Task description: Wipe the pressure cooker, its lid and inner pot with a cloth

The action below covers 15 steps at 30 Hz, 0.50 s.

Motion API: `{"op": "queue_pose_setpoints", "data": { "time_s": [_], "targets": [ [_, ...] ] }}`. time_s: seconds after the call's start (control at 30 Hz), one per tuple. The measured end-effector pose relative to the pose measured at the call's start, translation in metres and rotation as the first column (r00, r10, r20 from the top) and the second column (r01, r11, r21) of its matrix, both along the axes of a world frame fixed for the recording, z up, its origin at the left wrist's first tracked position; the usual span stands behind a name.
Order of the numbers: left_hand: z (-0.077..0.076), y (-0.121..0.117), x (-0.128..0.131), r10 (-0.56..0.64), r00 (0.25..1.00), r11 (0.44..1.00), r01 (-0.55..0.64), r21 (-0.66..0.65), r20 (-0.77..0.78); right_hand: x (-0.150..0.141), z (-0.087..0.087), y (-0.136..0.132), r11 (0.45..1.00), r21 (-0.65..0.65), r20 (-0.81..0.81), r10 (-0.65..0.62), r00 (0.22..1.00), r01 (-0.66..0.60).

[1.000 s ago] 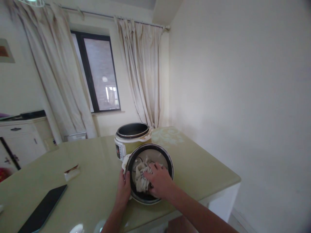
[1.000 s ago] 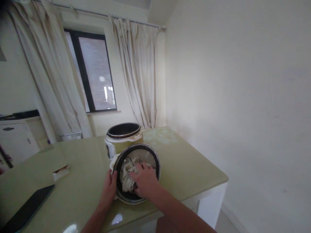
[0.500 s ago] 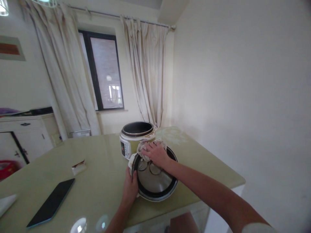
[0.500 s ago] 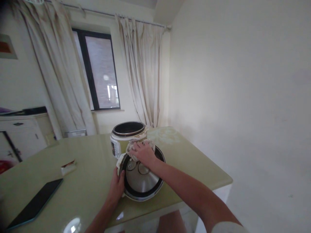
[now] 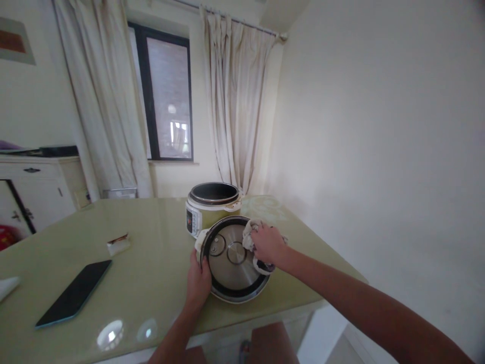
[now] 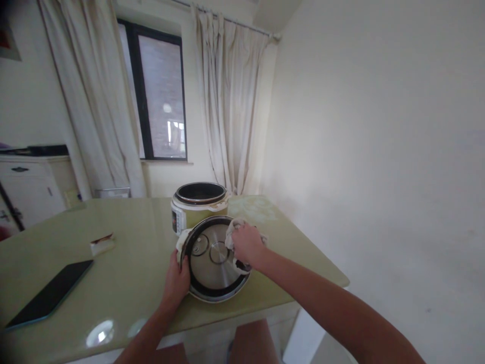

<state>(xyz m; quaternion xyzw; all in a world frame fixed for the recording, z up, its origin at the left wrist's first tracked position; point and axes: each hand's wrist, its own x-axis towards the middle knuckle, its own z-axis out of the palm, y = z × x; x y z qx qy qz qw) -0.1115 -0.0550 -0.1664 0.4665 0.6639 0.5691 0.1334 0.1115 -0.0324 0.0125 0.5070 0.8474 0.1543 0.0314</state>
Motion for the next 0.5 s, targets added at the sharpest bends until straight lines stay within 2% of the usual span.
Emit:
{"op": "queue_pose_setpoints", "data": {
  "time_s": [0.1,0.2,0.37,0.5],
  "targets": [
    [0.006,-0.003,0.001,-0.023,0.999,0.999,0.024,-0.033,0.021,0.006,0.005,-0.005,0.996,-0.091,0.087,0.009,0.996,-0.001],
    [0.01,-0.005,0.002,-0.023,0.999,0.999,0.024,-0.042,0.036,0.012,0.007,-0.01,0.984,-0.167,0.134,0.08,0.988,-0.057],
    [0.013,-0.006,0.003,-0.015,0.997,0.999,0.017,-0.033,0.08,0.02,0.003,-0.014,0.926,-0.317,0.067,0.235,0.97,-0.203],
    [0.016,-0.005,0.008,-0.031,0.987,0.999,0.032,-0.005,0.158,0.01,-0.009,-0.018,0.867,-0.418,0.032,0.313,0.949,-0.271]
  ]
}}
